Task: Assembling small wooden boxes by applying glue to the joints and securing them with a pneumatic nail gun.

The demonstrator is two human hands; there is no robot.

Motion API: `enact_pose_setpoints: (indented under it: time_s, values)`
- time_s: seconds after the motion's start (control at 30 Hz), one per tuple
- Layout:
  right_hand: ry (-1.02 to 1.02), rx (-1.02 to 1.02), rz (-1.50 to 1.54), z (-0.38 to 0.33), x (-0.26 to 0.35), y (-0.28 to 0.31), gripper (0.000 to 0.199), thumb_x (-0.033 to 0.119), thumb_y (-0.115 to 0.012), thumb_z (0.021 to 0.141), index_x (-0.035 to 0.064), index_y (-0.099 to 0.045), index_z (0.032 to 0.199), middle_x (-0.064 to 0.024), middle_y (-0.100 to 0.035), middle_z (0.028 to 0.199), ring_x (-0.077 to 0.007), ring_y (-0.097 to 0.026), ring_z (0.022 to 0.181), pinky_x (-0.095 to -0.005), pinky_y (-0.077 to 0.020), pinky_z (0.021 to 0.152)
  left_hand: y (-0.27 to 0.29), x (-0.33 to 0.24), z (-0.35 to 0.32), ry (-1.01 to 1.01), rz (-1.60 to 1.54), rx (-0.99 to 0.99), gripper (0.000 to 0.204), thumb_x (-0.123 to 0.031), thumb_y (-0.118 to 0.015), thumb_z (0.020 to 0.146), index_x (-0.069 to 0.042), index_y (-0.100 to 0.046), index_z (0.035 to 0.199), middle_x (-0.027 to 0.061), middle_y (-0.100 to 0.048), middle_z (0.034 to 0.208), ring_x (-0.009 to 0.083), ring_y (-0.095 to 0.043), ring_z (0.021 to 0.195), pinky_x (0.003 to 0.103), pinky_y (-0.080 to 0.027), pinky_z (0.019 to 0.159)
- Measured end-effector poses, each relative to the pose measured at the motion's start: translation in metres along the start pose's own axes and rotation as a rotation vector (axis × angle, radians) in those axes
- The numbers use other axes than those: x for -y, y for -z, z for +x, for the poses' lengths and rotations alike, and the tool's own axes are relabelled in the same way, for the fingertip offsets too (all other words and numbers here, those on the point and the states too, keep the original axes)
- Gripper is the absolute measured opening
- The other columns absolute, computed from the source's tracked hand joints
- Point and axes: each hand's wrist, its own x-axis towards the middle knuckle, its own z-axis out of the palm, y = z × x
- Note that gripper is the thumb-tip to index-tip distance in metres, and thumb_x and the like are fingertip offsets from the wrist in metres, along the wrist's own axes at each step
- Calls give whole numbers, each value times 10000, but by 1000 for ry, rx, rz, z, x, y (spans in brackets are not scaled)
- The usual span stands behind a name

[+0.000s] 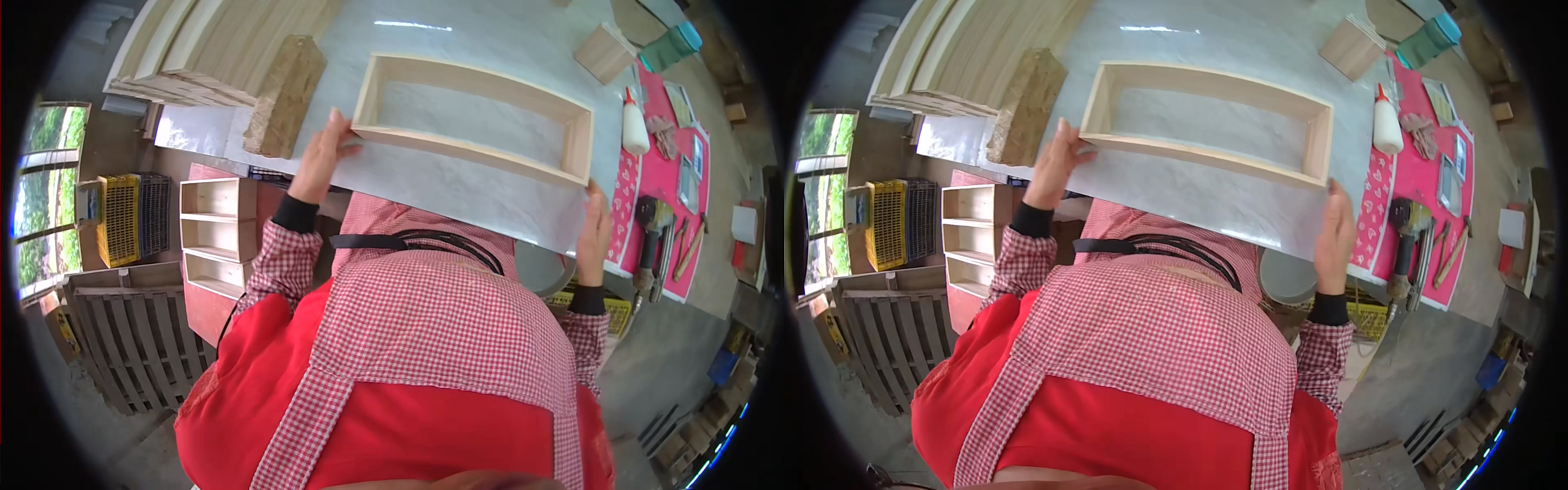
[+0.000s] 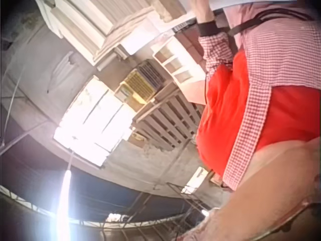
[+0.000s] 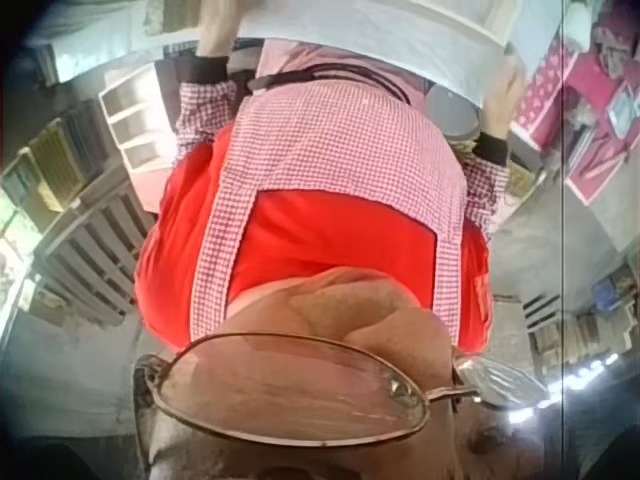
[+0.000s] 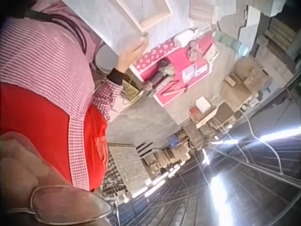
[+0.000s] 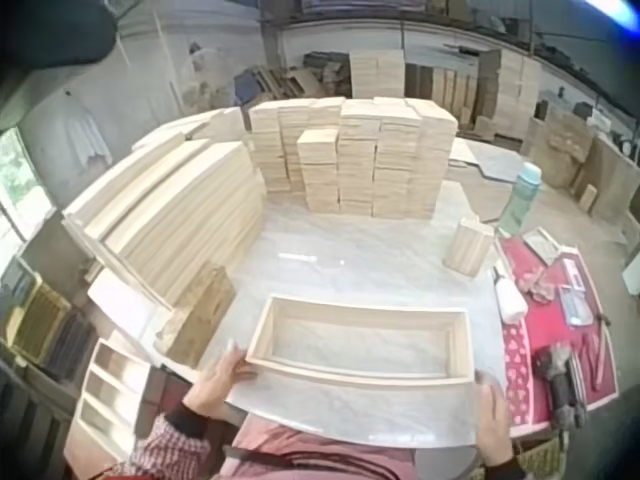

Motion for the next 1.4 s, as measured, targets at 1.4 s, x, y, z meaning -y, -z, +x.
enact_pose_setpoints:
  time_s: [1.4]
  values:
    - [94,-258,508,64,73,-19,454,210,-707,893,-13,-509,1236,-115,-599,1037,-180,-592,763,-264,-473,571,-111,-29,-54,-1236,761,119,163,-151,-710,776,-65,-633,891,150,-569,1295,290,-520,1271,508,-409,1053]
